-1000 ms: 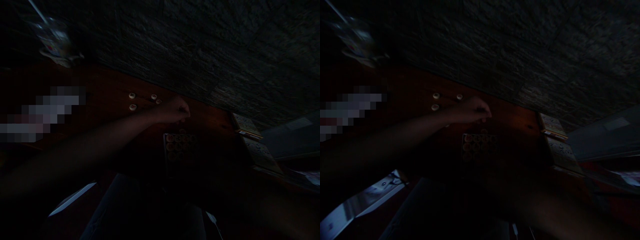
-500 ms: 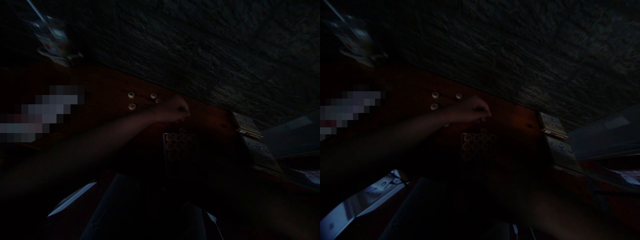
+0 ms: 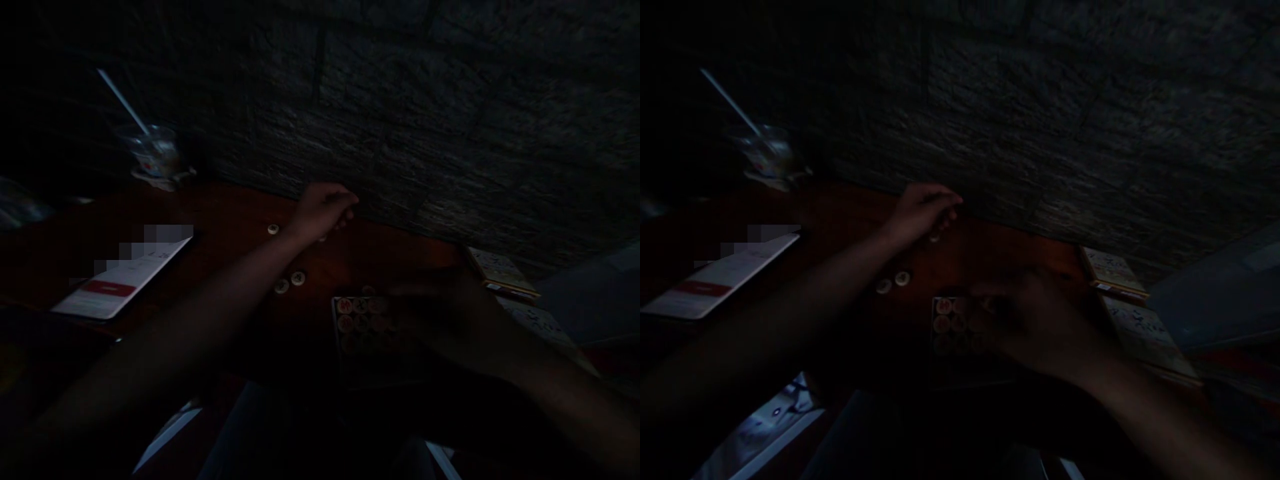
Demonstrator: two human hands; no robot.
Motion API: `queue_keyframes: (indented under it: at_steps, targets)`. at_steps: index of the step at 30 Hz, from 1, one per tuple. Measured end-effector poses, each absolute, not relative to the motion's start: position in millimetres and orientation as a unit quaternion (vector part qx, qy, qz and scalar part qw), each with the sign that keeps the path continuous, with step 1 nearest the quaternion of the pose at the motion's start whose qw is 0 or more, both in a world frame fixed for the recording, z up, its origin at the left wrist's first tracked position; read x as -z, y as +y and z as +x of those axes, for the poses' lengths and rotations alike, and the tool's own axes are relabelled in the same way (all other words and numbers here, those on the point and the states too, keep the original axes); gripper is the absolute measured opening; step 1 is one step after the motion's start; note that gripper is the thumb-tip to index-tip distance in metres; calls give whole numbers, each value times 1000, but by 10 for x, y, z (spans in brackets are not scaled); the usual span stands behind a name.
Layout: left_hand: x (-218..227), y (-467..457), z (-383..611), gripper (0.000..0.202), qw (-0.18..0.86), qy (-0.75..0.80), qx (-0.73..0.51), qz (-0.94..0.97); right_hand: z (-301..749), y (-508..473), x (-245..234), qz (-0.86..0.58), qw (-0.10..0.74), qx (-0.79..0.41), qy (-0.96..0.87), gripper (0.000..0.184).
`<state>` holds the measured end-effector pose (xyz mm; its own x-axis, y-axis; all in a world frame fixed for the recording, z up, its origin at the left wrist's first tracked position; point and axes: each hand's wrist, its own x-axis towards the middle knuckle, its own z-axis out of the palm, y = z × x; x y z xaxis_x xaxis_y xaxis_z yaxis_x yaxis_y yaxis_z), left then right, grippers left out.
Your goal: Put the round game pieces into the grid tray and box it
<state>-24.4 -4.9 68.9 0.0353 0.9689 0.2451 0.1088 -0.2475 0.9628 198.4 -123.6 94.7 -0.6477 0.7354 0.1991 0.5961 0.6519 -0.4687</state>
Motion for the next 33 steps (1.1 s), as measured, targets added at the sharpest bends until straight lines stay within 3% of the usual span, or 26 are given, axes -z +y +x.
queue_keyframes:
  at_steps: [5,10,13,18,25,30,33]
  targets:
    - [-757,218,-603,10,353,505,-552,561,1988,-477,-577,-458,331,-237,-791,23]
    - [-668,318,-778,8,228,546,-378,712,2085,38,-123,-532,404,-265,-695,27]
    - [-555,271,-777,5,210,533,-257,778,2176,104,58,-542,415,-258,-684,27]
    - [-434,225,-788,13,170,514,-176,822,2225,75,147,-519,422,-267,-693,28]
    - [-351,212,-685,4,149,484,-213,835,2166,52,132,-501,420,-268,-708,25]
    - [-357,195,-409,3,252,446,-277,813,2134,-5,118,-485,437,-272,-707,26]
    - [-422,172,-202,14,341,418,-364,759,2121,-22,119,-459,465,-281,-703,25]
